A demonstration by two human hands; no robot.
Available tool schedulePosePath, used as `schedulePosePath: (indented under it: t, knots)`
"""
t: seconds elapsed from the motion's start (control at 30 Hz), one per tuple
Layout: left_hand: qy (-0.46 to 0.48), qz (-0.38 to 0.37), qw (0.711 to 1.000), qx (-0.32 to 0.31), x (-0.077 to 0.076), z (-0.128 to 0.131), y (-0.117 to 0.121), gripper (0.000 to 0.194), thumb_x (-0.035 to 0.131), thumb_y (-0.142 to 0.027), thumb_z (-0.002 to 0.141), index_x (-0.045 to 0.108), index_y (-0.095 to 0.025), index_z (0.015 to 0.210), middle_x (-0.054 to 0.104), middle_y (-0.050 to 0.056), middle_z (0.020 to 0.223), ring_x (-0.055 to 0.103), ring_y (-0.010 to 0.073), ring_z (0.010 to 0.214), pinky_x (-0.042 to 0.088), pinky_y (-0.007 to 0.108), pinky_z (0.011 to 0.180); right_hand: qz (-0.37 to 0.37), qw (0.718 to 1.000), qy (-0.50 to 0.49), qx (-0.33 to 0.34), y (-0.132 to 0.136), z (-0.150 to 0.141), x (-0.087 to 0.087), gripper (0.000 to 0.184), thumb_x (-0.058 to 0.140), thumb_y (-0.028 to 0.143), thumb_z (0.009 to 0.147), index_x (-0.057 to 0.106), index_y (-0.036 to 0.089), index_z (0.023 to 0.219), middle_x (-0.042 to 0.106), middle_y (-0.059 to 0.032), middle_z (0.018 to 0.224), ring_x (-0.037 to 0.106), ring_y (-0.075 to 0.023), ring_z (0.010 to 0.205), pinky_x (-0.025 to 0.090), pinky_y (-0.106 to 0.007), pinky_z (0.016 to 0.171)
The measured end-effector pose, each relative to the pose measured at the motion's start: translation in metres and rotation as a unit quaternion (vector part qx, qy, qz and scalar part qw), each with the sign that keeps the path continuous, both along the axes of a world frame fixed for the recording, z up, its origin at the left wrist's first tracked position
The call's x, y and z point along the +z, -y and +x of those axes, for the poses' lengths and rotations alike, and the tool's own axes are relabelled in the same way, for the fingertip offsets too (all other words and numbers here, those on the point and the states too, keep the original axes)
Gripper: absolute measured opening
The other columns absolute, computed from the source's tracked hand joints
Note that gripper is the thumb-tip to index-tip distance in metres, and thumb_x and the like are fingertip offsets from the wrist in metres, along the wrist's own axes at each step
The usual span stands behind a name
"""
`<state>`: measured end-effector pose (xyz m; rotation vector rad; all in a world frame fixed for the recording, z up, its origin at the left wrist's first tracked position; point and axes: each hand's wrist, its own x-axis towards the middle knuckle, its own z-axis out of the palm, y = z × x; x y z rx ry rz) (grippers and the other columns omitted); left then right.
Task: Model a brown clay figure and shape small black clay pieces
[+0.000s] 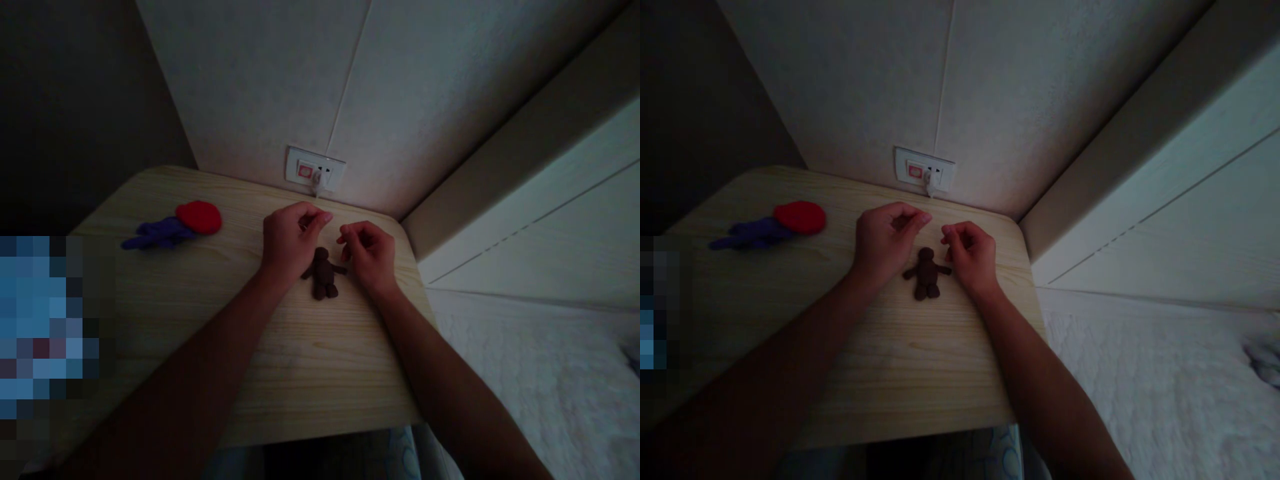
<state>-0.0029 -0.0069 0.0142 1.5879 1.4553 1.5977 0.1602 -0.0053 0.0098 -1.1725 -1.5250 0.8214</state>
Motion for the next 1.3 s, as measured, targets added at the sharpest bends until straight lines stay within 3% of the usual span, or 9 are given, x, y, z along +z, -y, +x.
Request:
schedulePosePath:
  t: [0.23,0.43,0.57,0.7,0.83,1.0,1.13,1.3]
  knots:
    - [-0.016,-0.009,1.000,-0.004,0.0046,-0.0009,0.0018,0.029,0.058,-0.034,0.098,0.072,-0.020,0.078,0.074,0.002,0.072,0.066,0.0162,0.065,0.048,0.028,0.067,-0.009,1.000,0.002,-0.014,-0.0016,0.0004,-0.0034,0.030,0.085,0.048,0.079,0.067,0.023,0.081,0.064,0.0038,0.059,0.060,-0.0129,0.049,0.046,-0.027,0.048]
    - [0.004,-0.014,1.000,0.018,0.0059,-0.0014,0.0020,0.044,0.050,-0.044,0.103,0.062,-0.021,0.067,0.064,0.001,0.061,0.061,0.0158,0.060,0.044,0.029,0.062,-0.019,0.999,-0.026,-0.007,0.0001,-0.0023,0.0011,0.033,0.086,0.050,0.076,0.067,0.022,0.077,0.067,0.0025,0.064,0.058,-0.0119,0.049,0.044,-0.025,0.046]
    - [0.007,-0.019,1.000,0.016,0.0065,-0.0011,0.0033,0.045,0.053,-0.046,0.102,0.060,-0.021,0.065,0.064,0.002,0.061,0.060,0.0161,0.061,0.043,0.029,0.061,-0.022,1.000,-0.001,-0.009,0.0024,-0.0030,0.0044,0.042,0.077,0.062,0.083,0.069,0.021,0.075,0.073,-0.0024,0.070,0.057,-0.0123,0.049,0.046,-0.027,0.048]
    - [0.013,-0.003,0.999,-0.032,0.0068,0.0014,0.0050,0.034,0.059,-0.041,0.097,0.061,-0.021,0.071,0.067,0.001,0.066,0.063,0.0151,0.064,0.046,0.027,0.063,-0.010,1.000,0.016,0.001,0.0034,-0.0005,0.0042,0.060,0.055,0.073,0.095,0.065,0.021,0.068,0.067,-0.0027,0.061,0.057,-0.0133,0.049,0.047,-0.029,0.051]
    - [0.030,0.005,0.995,-0.091,0.0034,0.0053,0.0040,0.016,0.067,-0.033,0.091,0.069,-0.019,0.083,0.074,0.001,0.078,0.068,0.0143,0.071,0.051,0.025,0.067,0.003,1.000,-0.024,0.017,0.0043,0.0005,0.0032,0.055,0.044,0.072,0.100,0.057,0.023,0.077,0.064,-0.0010,0.071,0.060,-0.0132,0.055,0.050,-0.029,0.056]
    - [0.021,0.002,0.991,-0.135,0.0002,0.0067,0.0017,0.011,0.068,-0.026,0.090,0.077,-0.019,0.090,0.080,0.003,0.088,0.070,0.0144,0.075,0.054,0.026,0.070,0.023,0.997,-0.065,0.040,0.0049,-0.0028,0.0047,0.038,0.064,0.061,0.096,0.054,0.025,0.090,0.059,0.0030,0.083,0.058,-0.0091,0.056,0.047,-0.025,0.052]
    - [0.019,-0.007,0.990,-0.138,0.0005,0.0050,0.0012,0.018,0.065,-0.030,0.093,0.078,-0.018,0.090,0.080,0.004,0.088,0.071,0.0150,0.075,0.053,0.026,0.068,0.055,0.996,-0.068,0.030,0.0032,-0.0031,0.0047,0.029,0.079,0.047,0.088,0.065,0.023,0.091,0.063,0.0033,0.079,0.056,-0.0078,0.052,0.042,-0.024,0.046]
    - [0.023,-0.013,0.990,-0.142,0.0005,0.0040,0.0008,0.024,0.062,-0.035,0.094,0.078,-0.017,0.089,0.079,0.004,0.085,0.070,0.0155,0.074,0.052,0.026,0.066,0.057,0.996,-0.061,0.022,0.0019,-0.0007,0.0021,0.024,0.086,0.042,0.082,0.075,0.023,0.091,0.069,0.0021,0.072,0.059,-0.0104,0.051,0.046,-0.026,0.048]
